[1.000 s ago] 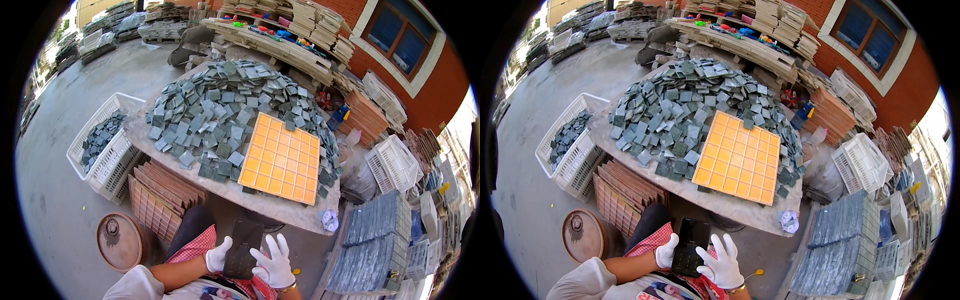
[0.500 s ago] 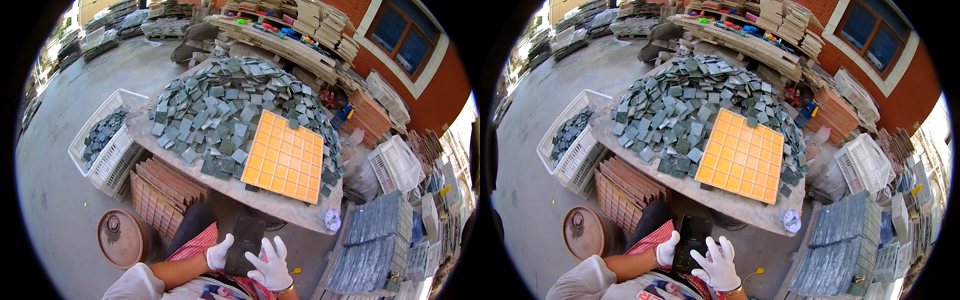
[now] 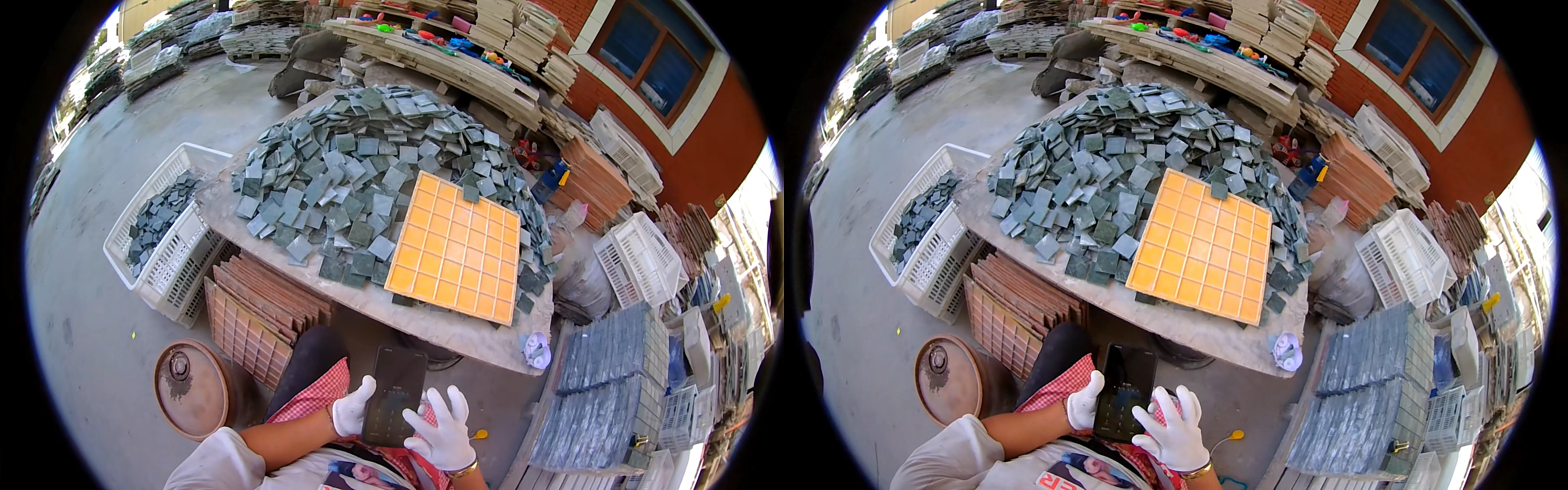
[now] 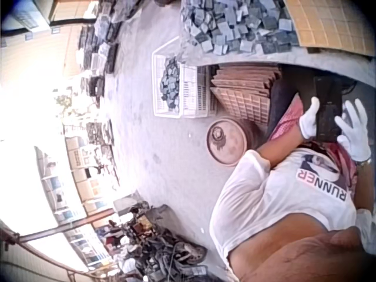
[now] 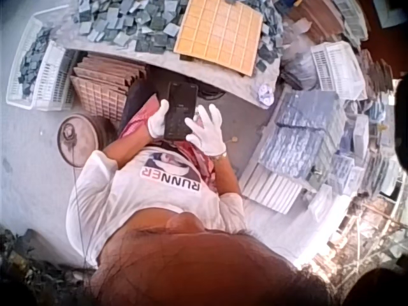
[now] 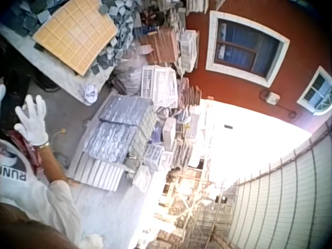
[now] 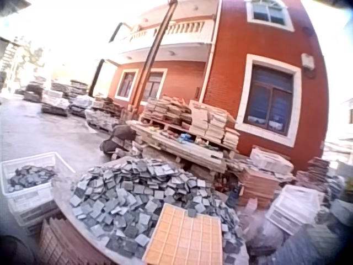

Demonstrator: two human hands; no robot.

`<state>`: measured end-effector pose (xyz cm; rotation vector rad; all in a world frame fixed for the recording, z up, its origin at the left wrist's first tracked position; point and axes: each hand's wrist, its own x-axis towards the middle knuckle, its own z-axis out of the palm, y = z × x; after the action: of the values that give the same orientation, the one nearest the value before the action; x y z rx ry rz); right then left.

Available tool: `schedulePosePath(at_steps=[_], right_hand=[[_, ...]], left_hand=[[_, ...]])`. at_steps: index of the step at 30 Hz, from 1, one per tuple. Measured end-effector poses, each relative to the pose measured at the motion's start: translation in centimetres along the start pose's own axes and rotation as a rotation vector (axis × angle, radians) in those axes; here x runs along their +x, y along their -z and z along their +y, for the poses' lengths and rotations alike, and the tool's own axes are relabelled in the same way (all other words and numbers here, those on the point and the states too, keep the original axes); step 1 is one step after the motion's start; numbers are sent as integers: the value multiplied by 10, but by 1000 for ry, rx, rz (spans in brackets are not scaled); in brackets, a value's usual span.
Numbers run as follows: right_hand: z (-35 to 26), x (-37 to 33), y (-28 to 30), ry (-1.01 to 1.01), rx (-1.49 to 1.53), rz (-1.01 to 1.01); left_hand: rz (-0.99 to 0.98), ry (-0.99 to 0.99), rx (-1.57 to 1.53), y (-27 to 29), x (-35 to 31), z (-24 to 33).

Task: The person uses a utility knife to score and separate individual tiles from a grid sheet. They then place the separated tiles into a nearby basket and put on a pair of white gloves.

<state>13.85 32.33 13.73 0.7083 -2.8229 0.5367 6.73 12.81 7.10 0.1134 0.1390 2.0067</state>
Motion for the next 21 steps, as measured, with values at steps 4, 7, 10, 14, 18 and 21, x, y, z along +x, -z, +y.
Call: schedulePosePath(at_steps=[4, 7, 10, 14, 18, 21], right_hand=[[-4, 2, 2, 40, 95, 71], [-10, 1, 3, 78, 157, 71], [-13, 2, 0, 134, 128, 43], [-10, 0, -2, 104, 156, 44], [-6, -4, 0, 50, 205, 87], [-9, -2, -1, 94, 182, 105]], left_hand=[[-52, -11, -27, -4, 0, 2], [-63, 15, -41, -4, 1, 3], [19, -12, -5, -2, 2, 3], [-25, -7, -17, 1, 1, 2], [-111, -3, -32, 3, 2, 3], [-52, -24, -39, 4, 2, 2]])
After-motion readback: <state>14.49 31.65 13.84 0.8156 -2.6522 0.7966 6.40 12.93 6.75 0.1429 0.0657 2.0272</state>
